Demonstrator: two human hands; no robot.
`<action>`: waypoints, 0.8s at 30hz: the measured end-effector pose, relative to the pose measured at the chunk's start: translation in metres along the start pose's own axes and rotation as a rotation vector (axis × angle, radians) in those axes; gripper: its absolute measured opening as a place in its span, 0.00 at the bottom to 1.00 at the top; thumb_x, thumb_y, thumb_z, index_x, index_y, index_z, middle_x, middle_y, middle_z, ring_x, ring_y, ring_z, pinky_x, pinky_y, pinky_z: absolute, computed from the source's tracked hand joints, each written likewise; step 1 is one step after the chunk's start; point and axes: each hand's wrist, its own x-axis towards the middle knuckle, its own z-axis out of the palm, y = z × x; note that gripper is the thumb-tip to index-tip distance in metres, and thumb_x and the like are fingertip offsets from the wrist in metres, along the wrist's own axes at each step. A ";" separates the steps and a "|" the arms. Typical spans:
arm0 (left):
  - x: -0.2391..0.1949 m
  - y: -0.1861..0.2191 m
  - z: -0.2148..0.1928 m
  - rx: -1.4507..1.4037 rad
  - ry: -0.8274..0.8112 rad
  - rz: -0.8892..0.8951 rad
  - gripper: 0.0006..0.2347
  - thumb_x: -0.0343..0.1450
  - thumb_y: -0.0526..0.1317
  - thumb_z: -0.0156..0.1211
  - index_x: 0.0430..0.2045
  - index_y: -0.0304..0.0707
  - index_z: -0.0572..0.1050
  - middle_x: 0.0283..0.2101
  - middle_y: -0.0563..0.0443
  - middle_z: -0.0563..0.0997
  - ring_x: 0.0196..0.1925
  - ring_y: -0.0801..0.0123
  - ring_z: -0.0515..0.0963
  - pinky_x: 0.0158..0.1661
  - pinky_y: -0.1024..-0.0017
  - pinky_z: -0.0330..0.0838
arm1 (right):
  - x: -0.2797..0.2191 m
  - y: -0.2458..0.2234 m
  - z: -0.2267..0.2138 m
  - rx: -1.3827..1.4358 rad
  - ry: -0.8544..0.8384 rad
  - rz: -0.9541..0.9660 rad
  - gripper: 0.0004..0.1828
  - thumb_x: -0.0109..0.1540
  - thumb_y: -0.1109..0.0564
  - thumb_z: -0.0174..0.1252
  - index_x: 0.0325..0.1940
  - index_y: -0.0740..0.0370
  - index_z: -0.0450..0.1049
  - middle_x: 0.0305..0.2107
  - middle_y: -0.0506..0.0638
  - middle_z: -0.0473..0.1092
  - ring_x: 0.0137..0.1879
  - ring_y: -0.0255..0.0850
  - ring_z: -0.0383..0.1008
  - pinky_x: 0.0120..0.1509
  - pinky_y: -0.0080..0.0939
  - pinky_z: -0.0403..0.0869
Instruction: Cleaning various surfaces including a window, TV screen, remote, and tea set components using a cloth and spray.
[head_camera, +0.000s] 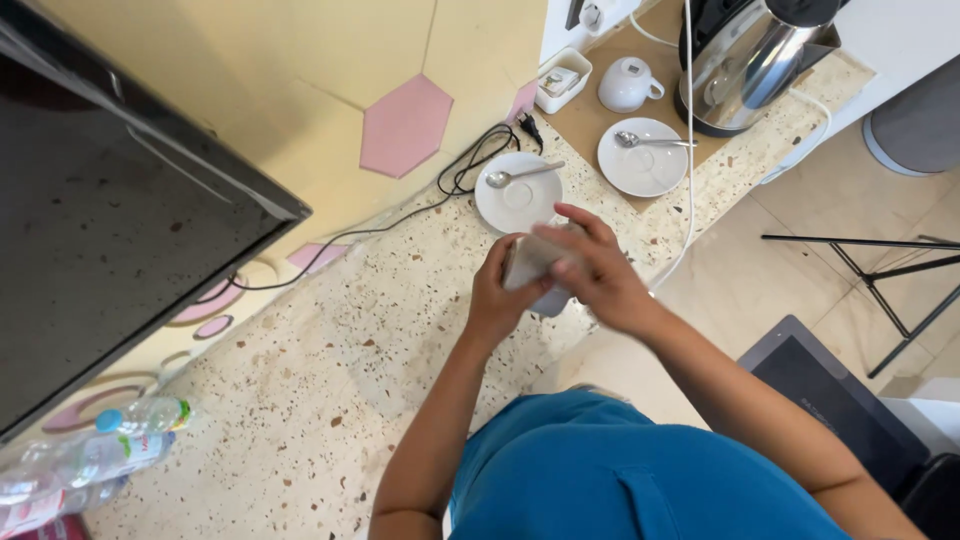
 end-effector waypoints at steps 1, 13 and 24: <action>-0.005 0.017 0.000 0.156 0.039 0.086 0.31 0.62 0.44 0.74 0.58 0.34 0.70 0.52 0.42 0.80 0.52 0.61 0.81 0.50 0.65 0.78 | 0.004 -0.017 0.014 -0.414 0.081 -0.379 0.22 0.70 0.49 0.51 0.68 0.55 0.66 0.52 0.56 0.70 0.49 0.50 0.73 0.50 0.47 0.75; 0.015 0.032 0.028 0.114 0.314 0.323 0.47 0.59 0.38 0.78 0.70 0.35 0.49 0.55 0.37 0.77 0.56 0.58 0.81 0.55 0.61 0.78 | 0.062 0.019 0.010 -0.145 0.201 -0.317 0.15 0.74 0.49 0.50 0.46 0.63 0.71 0.30 0.44 0.68 0.36 0.32 0.65 0.42 0.34 0.69; 0.044 0.056 0.083 0.289 0.326 0.374 0.57 0.57 0.38 0.80 0.74 0.38 0.35 0.57 0.35 0.76 0.61 0.52 0.80 0.62 0.58 0.75 | 0.124 -0.039 -0.122 -0.524 -0.184 -0.011 0.16 0.67 0.49 0.53 0.55 0.58 0.66 0.25 0.44 0.73 0.26 0.33 0.68 0.28 0.35 0.68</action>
